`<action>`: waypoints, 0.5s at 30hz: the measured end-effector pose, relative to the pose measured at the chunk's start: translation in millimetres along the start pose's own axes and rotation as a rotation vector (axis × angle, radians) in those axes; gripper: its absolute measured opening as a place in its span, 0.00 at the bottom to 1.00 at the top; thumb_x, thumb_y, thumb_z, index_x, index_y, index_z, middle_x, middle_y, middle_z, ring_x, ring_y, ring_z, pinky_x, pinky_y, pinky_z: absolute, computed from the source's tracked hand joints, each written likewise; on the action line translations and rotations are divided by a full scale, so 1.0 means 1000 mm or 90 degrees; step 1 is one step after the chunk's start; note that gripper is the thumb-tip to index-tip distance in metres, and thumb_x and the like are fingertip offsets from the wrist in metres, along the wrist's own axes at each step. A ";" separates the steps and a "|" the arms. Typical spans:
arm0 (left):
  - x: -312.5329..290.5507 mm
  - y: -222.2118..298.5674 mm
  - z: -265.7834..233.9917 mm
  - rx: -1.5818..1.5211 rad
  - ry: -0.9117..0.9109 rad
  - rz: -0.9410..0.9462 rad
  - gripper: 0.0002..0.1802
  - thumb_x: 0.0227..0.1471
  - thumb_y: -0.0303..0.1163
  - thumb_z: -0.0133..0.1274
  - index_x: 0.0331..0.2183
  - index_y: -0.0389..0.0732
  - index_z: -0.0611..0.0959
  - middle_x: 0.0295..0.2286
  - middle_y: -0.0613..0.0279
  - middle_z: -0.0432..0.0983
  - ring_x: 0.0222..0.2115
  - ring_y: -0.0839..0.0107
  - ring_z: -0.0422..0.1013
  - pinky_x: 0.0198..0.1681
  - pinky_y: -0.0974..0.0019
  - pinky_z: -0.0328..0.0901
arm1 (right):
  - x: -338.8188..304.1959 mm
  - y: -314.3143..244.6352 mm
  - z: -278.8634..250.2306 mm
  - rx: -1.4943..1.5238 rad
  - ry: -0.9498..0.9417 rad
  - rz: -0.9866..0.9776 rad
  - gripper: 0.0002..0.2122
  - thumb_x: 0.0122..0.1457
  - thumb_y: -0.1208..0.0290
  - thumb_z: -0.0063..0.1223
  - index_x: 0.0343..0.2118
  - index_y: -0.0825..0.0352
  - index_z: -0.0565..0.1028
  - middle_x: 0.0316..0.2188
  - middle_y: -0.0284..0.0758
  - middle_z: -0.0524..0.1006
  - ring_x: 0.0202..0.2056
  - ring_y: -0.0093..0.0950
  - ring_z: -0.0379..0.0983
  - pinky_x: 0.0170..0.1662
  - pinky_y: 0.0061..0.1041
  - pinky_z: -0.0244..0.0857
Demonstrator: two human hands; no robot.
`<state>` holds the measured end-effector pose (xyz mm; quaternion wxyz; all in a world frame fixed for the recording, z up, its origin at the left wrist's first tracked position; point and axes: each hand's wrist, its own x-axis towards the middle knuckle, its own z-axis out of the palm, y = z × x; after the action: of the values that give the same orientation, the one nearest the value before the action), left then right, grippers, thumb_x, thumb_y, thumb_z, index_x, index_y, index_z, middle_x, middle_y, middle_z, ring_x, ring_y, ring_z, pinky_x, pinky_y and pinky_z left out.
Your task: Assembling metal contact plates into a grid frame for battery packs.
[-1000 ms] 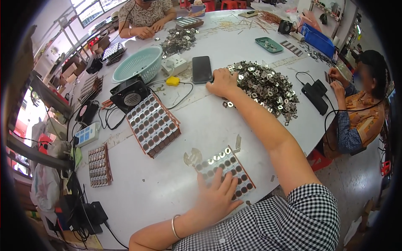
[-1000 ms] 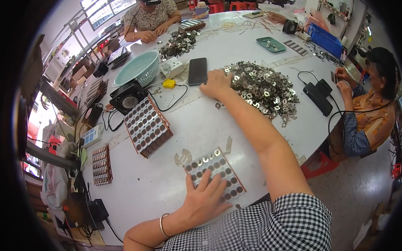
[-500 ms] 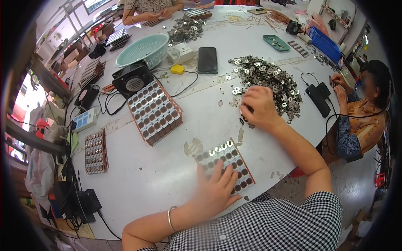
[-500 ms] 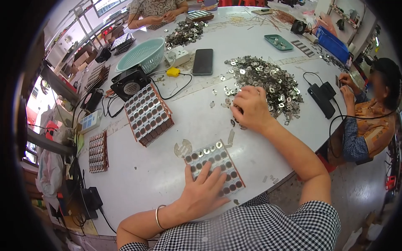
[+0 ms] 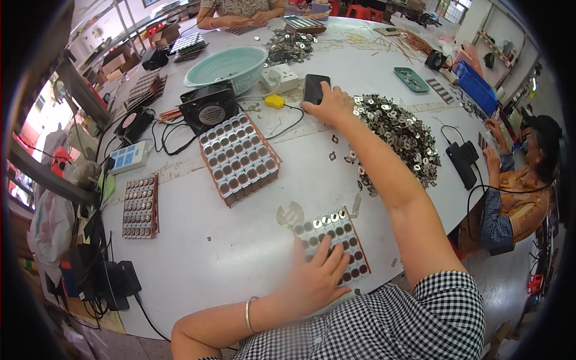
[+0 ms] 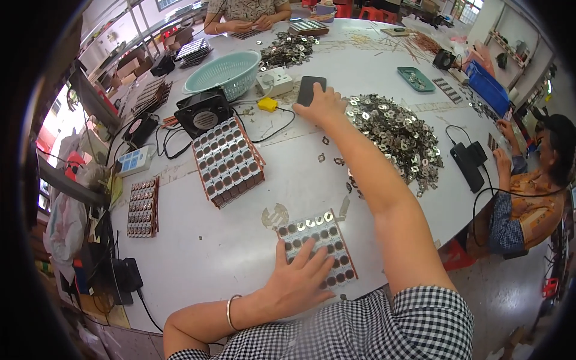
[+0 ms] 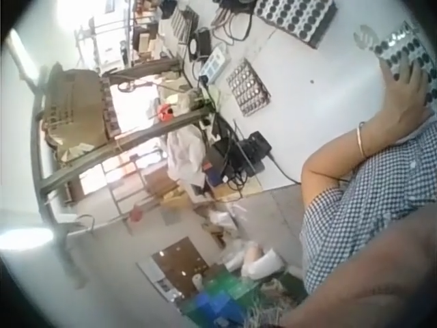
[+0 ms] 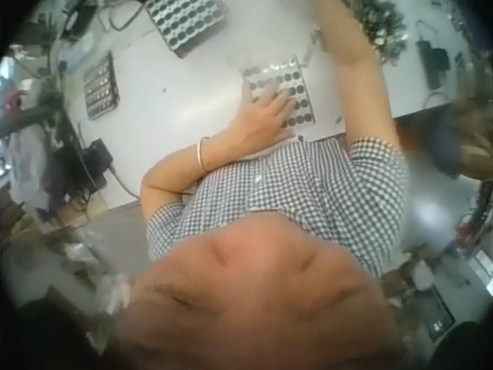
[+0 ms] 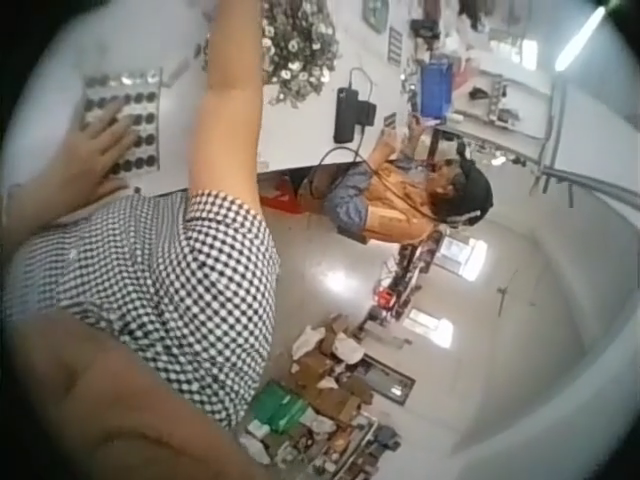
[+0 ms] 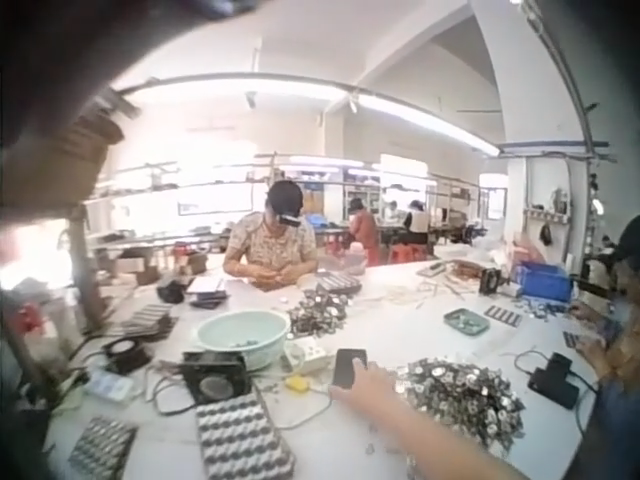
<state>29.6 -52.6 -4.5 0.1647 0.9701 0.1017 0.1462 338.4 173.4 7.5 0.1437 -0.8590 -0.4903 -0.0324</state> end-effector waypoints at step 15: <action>0.006 -0.006 -0.005 -0.014 -0.052 -0.001 0.41 0.44 0.56 0.65 0.54 0.39 0.78 0.55 0.53 0.70 0.62 0.51 0.61 0.54 0.19 0.51 | 0.020 0.011 0.014 -0.063 0.049 -0.290 0.21 0.57 0.68 0.52 0.55 0.58 0.76 0.55 0.35 0.76 0.61 0.38 0.67 0.59 0.46 0.62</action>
<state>32.4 -44.1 -0.3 0.1798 0.9733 0.0939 0.1076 357.5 188.9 -4.5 0.1093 -0.7302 -0.6635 -0.1206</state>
